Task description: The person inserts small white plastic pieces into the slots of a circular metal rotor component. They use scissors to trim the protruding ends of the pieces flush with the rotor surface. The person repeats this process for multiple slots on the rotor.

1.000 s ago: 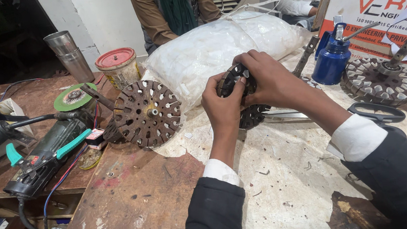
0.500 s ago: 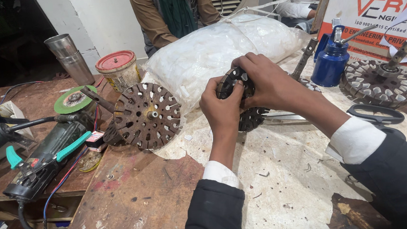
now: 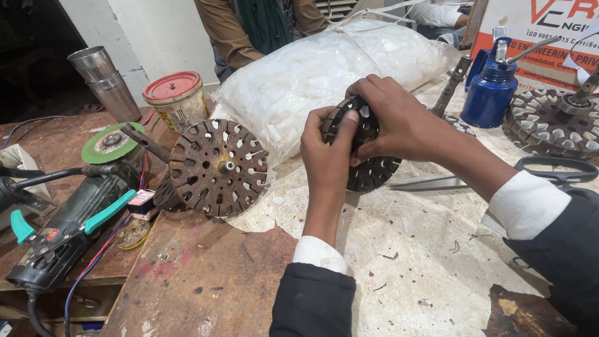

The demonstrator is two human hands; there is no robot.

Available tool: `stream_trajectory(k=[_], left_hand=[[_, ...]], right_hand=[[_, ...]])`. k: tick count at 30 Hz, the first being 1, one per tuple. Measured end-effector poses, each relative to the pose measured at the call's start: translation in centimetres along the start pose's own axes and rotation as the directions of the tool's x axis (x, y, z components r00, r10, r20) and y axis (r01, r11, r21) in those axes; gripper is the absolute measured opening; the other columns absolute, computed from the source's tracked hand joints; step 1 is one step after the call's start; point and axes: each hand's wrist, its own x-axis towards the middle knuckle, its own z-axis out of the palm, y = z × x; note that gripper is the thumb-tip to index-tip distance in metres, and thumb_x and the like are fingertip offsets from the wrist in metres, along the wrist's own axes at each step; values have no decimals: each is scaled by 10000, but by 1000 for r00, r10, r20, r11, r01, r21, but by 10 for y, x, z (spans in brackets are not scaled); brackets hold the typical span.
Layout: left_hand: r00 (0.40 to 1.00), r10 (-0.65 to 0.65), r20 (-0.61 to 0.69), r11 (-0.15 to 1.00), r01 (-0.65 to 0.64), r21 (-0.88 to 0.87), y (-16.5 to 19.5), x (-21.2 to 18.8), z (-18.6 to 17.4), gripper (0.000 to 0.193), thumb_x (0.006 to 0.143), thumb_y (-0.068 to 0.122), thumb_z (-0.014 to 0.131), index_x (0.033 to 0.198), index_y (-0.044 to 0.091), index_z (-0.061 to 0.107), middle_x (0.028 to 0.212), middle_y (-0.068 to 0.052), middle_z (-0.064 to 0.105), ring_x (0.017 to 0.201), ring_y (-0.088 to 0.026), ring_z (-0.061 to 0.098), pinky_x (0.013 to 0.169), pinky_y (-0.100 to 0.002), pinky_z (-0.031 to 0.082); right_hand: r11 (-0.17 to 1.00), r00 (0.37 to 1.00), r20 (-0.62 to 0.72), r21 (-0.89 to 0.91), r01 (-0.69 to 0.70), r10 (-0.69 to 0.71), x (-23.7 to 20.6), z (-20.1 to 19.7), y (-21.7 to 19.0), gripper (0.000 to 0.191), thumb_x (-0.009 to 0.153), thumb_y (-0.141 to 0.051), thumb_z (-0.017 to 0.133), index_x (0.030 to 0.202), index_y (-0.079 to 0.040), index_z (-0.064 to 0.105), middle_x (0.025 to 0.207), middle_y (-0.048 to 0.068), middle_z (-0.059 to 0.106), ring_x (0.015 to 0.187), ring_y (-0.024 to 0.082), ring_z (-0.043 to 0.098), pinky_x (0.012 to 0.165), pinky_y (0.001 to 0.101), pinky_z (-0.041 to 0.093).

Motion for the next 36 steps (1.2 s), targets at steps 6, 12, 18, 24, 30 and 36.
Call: stream_trajectory(k=[6, 12, 18, 24, 30, 36], left_hand=[[989, -138, 49, 983, 143, -115, 0, 2, -4, 360, 1020, 329, 396, 1083, 46, 609, 953, -73, 645, 859, -152, 626, 789, -322, 524], [982, -191, -9, 972, 188, -142, -1, 0, -1, 410, 1025, 328, 348, 1032, 39, 639, 956, -84, 657, 875, -165, 636, 812, -319, 519], [990, -138, 6, 982, 137, -127, -4, 0, -1, 332, 1020, 268, 408, 939, 36, 631, 878, -51, 612, 822, -129, 559, 782, -303, 466], [995, -103, -7, 992, 102, -71, -6, 1, -1, 314, 1035, 253, 426, 843, 42, 556, 791, -17, 518, 750, -109, 453, 719, -304, 419], [996, -88, -13, 996, 88, -24, -1, -1, 2, 314, 1021, 265, 427, 840, 53, 570, 771, -9, 509, 737, -102, 439, 717, -293, 410], [994, -112, -14, 993, 112, 46, 2, -2, 2, 351, 1036, 289, 411, 808, 54, 538, 733, 1, 469, 697, -99, 409, 679, -301, 399]], right_hand=[[995, 998, 63, 103, -7, 0, 0, 3, 8, 887, 596, -349, 933, 1333, -68, 527, 1228, 141, 533, 1217, 330, 486, 1044, 447, 400], [859, 974, 185, 470, -205, 132, -4, -4, 15, 463, 943, -313, 634, 1377, -163, 572, 1337, 66, 537, 1305, 212, 494, 1088, 370, 391], [738, 954, 200, 604, -300, 224, -2, -3, 10, 357, 955, -217, 608, 1303, -138, 627, 1256, 48, 594, 1162, 153, 571, 991, 323, 468], [603, 935, 202, 720, -343, 290, 1, 2, 5, 330, 938, -142, 607, 1262, -94, 654, 1074, 24, 671, 956, 100, 624, 831, 273, 521], [373, 896, 245, 844, -385, 370, 4, 5, -1, 318, 886, -42, 598, 1198, -60, 652, 961, 32, 680, 787, 98, 648, 664, 258, 537], [316, 873, 262, 858, -406, 411, 6, 4, -5, 302, 864, -21, 610, 1162, -48, 657, 931, 36, 698, 751, 104, 669, 636, 255, 556]])
